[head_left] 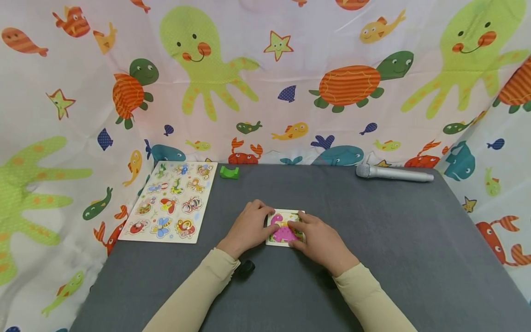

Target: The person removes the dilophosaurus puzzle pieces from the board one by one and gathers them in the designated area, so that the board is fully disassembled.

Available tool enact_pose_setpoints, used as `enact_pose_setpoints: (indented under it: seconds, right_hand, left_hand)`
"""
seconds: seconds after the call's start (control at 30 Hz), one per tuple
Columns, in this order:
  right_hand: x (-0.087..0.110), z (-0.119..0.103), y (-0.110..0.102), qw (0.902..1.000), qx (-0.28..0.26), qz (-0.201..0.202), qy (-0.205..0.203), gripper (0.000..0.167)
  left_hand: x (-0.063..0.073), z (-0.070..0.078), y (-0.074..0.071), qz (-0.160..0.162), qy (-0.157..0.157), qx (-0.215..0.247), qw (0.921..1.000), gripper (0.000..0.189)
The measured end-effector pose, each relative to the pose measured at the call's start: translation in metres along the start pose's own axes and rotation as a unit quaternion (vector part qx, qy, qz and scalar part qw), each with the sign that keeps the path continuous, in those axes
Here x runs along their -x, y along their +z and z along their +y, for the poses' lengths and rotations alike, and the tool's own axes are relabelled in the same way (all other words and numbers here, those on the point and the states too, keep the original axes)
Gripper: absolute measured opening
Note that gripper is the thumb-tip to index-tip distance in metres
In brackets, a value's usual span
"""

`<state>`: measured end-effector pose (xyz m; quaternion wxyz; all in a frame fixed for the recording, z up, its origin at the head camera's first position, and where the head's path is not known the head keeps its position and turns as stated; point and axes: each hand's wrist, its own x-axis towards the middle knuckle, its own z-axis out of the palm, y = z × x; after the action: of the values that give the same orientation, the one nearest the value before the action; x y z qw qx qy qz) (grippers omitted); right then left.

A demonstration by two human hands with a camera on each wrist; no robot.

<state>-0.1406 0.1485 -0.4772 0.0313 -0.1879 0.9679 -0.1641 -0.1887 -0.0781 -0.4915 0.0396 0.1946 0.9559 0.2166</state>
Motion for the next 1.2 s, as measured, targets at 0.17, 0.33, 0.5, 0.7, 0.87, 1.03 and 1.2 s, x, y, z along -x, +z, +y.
enact_pose_setpoints:
  seconds: [0.17,0.33,0.5,0.7,0.87,1.03,1.2]
  right_hand:
    - [0.002,-0.001,0.0,1.0,0.003,-0.006,0.006,0.056]
    - [0.001,-0.002,-0.001,0.9999,0.003,-0.014,0.009,0.056]
    - [-0.003,-0.001,-0.003,0.9997,-0.006,-0.024,0.009,0.057]
    - [-0.008,0.0,-0.005,0.9987,-0.006,-0.041,0.028,0.065]
    - [-0.011,-0.002,-0.005,0.9981,0.002,-0.051,0.034,0.066]
    - [-0.013,-0.005,-0.007,0.9985,0.012,-0.046,0.027,0.065]
    - [-0.012,-0.005,-0.008,0.9984,0.023,-0.046,0.026,0.065]
  left_hand:
    - [0.002,-0.001,-0.001,-0.005,0.007,0.004,1.0,0.041]
    - [0.001,-0.003,-0.001,-0.011,0.009,0.007,0.9999,0.047]
    - [-0.001,-0.005,-0.003,-0.01,0.011,-0.01,0.9998,0.046]
    - [-0.003,-0.006,-0.006,-0.017,0.014,-0.012,0.9997,0.044]
    - [-0.004,-0.006,-0.008,-0.025,0.01,-0.011,0.9996,0.043]
    - [-0.007,-0.006,-0.009,-0.022,0.007,-0.014,0.9996,0.041]
    - [-0.01,-0.004,-0.007,-0.02,0.003,-0.009,0.9998,0.039]
